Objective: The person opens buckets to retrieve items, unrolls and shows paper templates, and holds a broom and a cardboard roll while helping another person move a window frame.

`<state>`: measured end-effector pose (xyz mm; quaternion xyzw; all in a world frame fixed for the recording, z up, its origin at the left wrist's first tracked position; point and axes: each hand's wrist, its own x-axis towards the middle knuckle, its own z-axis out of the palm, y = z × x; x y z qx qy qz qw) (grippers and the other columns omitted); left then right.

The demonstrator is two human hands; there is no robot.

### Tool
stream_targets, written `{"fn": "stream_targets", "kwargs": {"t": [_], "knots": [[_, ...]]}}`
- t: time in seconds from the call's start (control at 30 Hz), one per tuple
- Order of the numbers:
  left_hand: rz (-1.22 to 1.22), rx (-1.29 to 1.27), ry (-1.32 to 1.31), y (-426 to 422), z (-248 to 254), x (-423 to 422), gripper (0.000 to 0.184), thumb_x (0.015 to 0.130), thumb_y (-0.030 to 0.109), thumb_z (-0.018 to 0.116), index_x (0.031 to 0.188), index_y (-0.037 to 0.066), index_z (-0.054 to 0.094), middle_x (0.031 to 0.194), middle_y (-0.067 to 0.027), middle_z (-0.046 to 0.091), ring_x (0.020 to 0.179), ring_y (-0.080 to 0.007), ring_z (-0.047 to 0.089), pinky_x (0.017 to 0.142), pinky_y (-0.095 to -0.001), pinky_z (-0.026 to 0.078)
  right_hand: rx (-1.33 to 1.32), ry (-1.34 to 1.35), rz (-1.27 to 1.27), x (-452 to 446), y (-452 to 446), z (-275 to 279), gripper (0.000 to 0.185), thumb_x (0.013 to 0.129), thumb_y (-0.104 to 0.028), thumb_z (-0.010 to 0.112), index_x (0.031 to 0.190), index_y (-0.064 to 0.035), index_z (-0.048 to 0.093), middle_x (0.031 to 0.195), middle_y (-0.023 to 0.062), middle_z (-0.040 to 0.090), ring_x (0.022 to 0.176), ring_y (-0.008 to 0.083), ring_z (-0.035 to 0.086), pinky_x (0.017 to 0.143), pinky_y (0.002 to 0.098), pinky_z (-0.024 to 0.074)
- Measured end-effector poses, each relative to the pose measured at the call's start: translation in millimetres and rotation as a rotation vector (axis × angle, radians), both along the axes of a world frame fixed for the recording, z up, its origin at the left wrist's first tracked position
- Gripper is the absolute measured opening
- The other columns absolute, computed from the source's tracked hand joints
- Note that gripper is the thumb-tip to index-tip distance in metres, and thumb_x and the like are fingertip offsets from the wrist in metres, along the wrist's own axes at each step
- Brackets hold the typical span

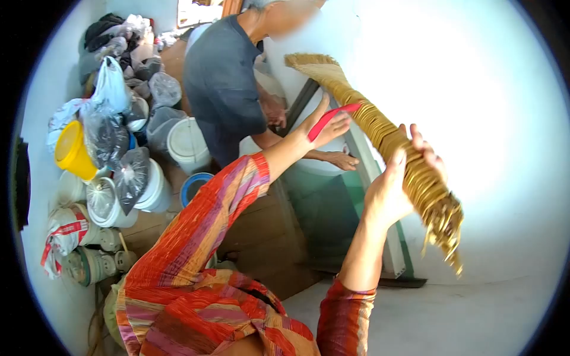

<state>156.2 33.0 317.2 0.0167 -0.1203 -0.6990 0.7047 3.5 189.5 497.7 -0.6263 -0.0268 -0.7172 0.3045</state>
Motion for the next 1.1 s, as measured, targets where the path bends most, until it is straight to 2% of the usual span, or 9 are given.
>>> {"fn": "stream_targets", "kwargs": {"t": [0.1,0.2,0.57,0.7,0.73,0.8,0.87,0.97,1.1], "knots": [[0.245,-0.154,0.010,4.7,57.1,-15.0,0.080,0.081,0.054,0.054,0.137,0.012,0.016,0.125,-0.0158,0.033,0.119,-0.0277,0.038,0.102,-0.0383,0.032,-0.098,0.107,-0.080,-3.9,-13.1,-7.2,0.032,0.081,-0.005,0.061,0.105,-0.0100,0.041,0.102,0.0091,0.052,0.111,0.0320,0.047,0.096,0.0541,0.0377],[0.134,-0.065,0.304,1.4,88.7,2.6,0.086,0.077,0.054,0.059,0.133,0.004,0.018,0.121,-0.0193,0.036,0.114,-0.0320,0.041,0.093,-0.0489,0.040,-0.133,0.296,-0.154,-10.6,-41.8,-26.2,0.032,0.080,-0.003,0.063,0.103,-0.0093,0.041,0.104,0.0120,0.052,0.115,0.0346,0.044,0.098,0.0518,0.0353],[0.153,0.283,0.032,-104.0,13.7,67.1,0.042,0.079,0.019,0.053,0.107,-0.006,0.034,0.093,-0.0215,0.048,0.086,-0.0318,0.054,0.074,-0.0464,0.051,0.225,0.378,-0.111,20.9,-81.8,-63.7,0.032,0.078,0.000,0.063,0.103,-0.0057,0.044,0.105,0.0122,0.053,0.111,0.0265,0.048,0.097,0.0394,0.0369],[0.080,0.384,-0.445,-50.8,13.7,49.7,0.034,0.080,0.029,0.049,0.097,-0.001,0.049,0.084,-0.0128,0.059,0.048,-0.0204,0.055,0.040,-0.0286,0.047,0.321,0.486,-0.203,1.9,-55.9,-77.3,0.032,0.076,-0.001,0.064,0.102,-0.0059,0.047,0.106,0.0124,0.054,0.107,0.0227,0.050,0.093,0.0348,0.0386],[-0.026,0.471,-0.581,-15.9,36.0,33.8,0.029,0.079,0.033,0.048,0.087,0.006,0.056,0.074,-0.0071,0.062,0.035,-0.0149,0.048,0.028,-0.0257,0.032,0.379,0.443,-0.236,-12.4,-47.0,-80.4,0.031,0.076,-0.002,0.064,0.102,-0.0061,0.047,0.106,0.0123,0.054,0.107,0.0233,0.050,0.094,0.0356,0.0380],[0.119,0.466,-0.640,-6.2,29.7,-11.3,0.025,0.077,0.033,0.051,0.079,0.009,0.057,0.067,-0.0050,0.059,0.041,-0.0131,0.050,0.031,-0.0249,0.029,0.433,0.364,-0.297,-54.8,-21.6,-78.7,0.030,0.077,-0.004,0.063,0.102,-0.0063,0.046,0.108,0.0123,0.053,0.108,0.0255,0.049,0.095,0.0388,0.0364],[-0.166,0.569,-0.564,66.9,76.7,-58.0,0.033,0.076,0.032,0.055,0.094,0.005,0.052,0.083,-0.0110,0.057,0.054,-0.0180,0.054,0.038,-0.0269,0.036,0.420,0.277,-0.342,-102.3,13.5,-72.3,0.031,0.077,-0.008,0.063,0.102,-0.0062,0.045,0.107,0.0120,0.053,0.108,0.0289,0.048,0.096,0.0436,0.0349],[-0.001,0.306,-0.126,57.6,28.1,-152.4,0.033,0.080,0.014,0.058,0.105,0.002,0.039,0.093,-0.0094,0.050,0.082,-0.0191,0.053,0.069,-0.0335,0.048,0.366,0.283,-0.472,-174.1,71.4,-59.9,0.032,0.079,-0.014,0.060,0.105,-0.0062,0.044,0.107,0.0104,0.050,0.111,0.0338,0.047,0.096,0.0487,0.0346],[-0.107,0.316,-0.111,154.6,61.9,-210.6,0.031,0.080,0.013,0.059,0.102,0.008,0.038,0.090,-0.0053,0.046,0.083,-0.0152,0.050,0.071,-0.0338,0.047,0.362,0.365,-0.652,-247.3,157.2,-51.4,0.038,0.077,-0.023,0.066,0.104,-0.0086,0.042,0.104,0.0056,0.048,0.112,0.0325,0.043,0.099,0.0493,0.0302]]}}
